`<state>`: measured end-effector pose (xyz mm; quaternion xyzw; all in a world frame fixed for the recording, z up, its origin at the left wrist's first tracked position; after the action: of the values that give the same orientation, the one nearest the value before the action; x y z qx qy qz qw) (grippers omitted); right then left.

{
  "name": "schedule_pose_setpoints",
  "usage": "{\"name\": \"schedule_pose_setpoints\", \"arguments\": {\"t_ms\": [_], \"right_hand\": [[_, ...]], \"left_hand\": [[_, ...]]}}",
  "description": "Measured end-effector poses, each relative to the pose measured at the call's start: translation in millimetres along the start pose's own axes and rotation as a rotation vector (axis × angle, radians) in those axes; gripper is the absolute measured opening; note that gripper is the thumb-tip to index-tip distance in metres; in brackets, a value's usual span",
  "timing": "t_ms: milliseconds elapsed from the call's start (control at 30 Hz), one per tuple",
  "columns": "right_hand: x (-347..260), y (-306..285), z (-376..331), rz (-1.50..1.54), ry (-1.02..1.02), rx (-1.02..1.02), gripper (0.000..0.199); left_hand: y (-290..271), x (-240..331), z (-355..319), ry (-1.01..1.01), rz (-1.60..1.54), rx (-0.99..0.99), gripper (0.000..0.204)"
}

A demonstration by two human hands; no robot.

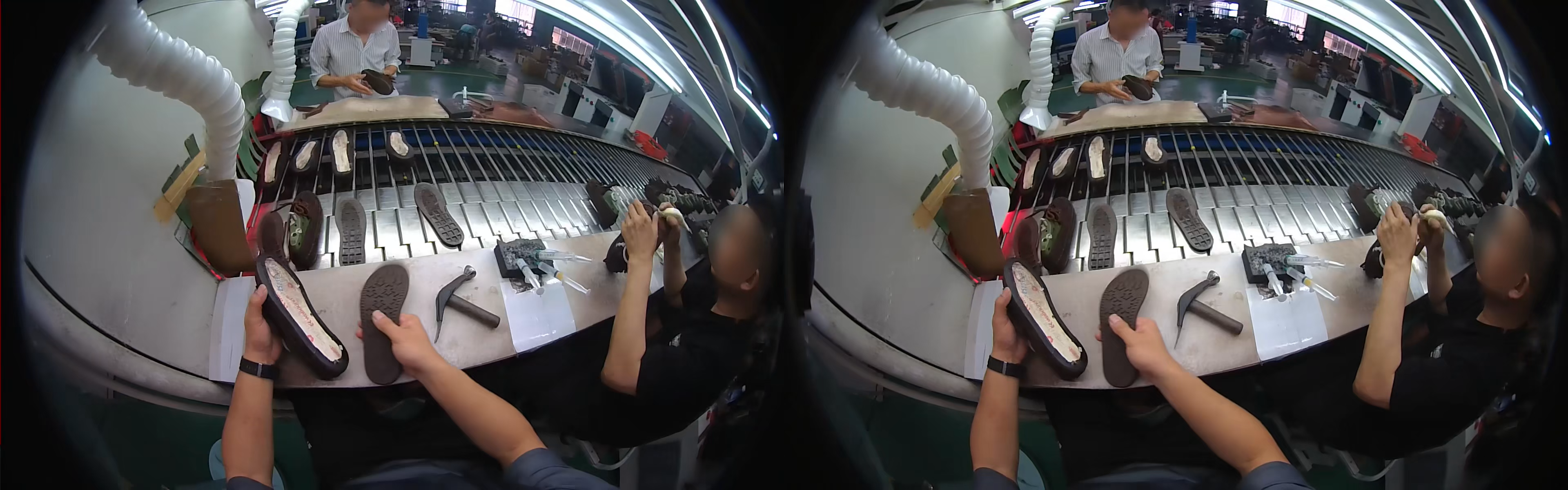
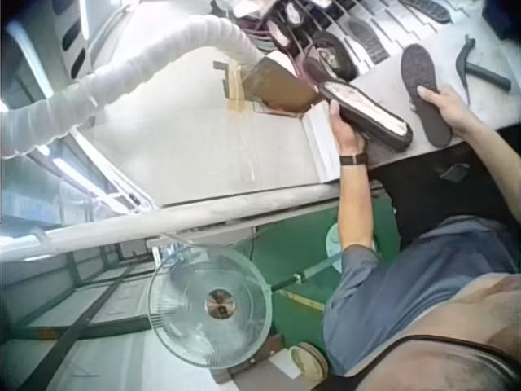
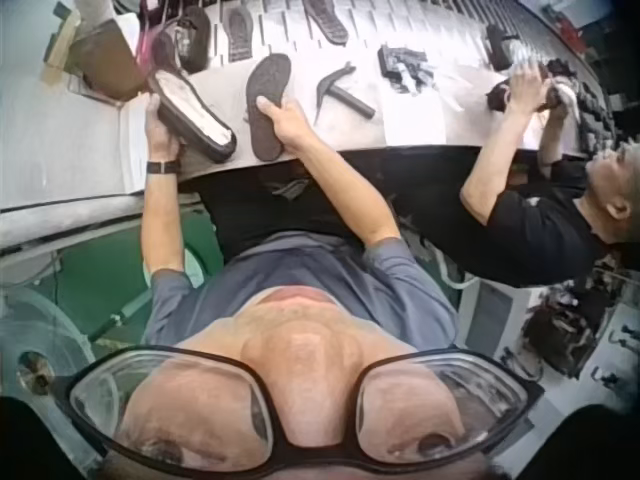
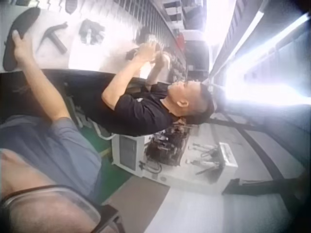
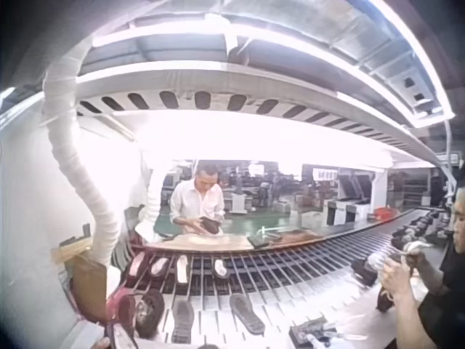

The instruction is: The person attaches soles to shoe uppers by pressing them together by hand and tapping along the edges with a hammer.

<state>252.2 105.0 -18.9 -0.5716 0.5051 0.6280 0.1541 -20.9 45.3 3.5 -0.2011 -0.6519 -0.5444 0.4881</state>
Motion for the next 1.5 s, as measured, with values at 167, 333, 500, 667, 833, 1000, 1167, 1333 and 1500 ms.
{"name": "schedule_pose_setpoints", "arguments": {"t_ms": [167,333,500,667,833,1000,1167,1333,1500], "right_hand": [[-35,-49,-54,-0.160,-0.118,0.081,0.023],[-43,-81,-65,-0.051,-0.150,0.139,0.022],[-41,-79,-67,0.040,-0.165,0.137,0.022],[-41,-75,-71,0.049,-0.239,0.116,0.026],[-56,-58,-92,0.161,-0.208,0.099,0.028],[-63,-30,-114,0.137,-0.400,-0.112,0.029],[-81,38,-131,-0.078,-0.415,-0.211,0.034],[-78,52,-116,-0.108,-0.362,-0.225,0.037],[-74,57,-115,-0.123,-0.347,-0.187,0.039]], "left_hand": [[22,26,-21,0.014,0.262,-0.016,0.046],[93,62,-28,0.161,-0.036,-0.235,0.073],[128,71,-36,0.225,0.238,-0.376,0.079],[151,81,-42,0.322,0.214,-0.401,0.032],[167,69,-51,0.300,0.411,-0.496,0.041],[178,61,-59,0.264,0.236,-0.529,0.052],[187,64,-67,0.309,0.284,-0.654,0.053],[186,64,-75,0.209,0.191,-0.689,0.088],[183,65,-80,0.152,0.223,-0.654,0.101]]}}
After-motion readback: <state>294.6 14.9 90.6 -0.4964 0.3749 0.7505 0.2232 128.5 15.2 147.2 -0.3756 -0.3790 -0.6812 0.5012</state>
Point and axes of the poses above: each hand's wrist, its own z-axis towards the middle knuckle, its own y-axis out of the palm, x = y × z, the point moved 5 cm from there along z, towards the middle knuckle
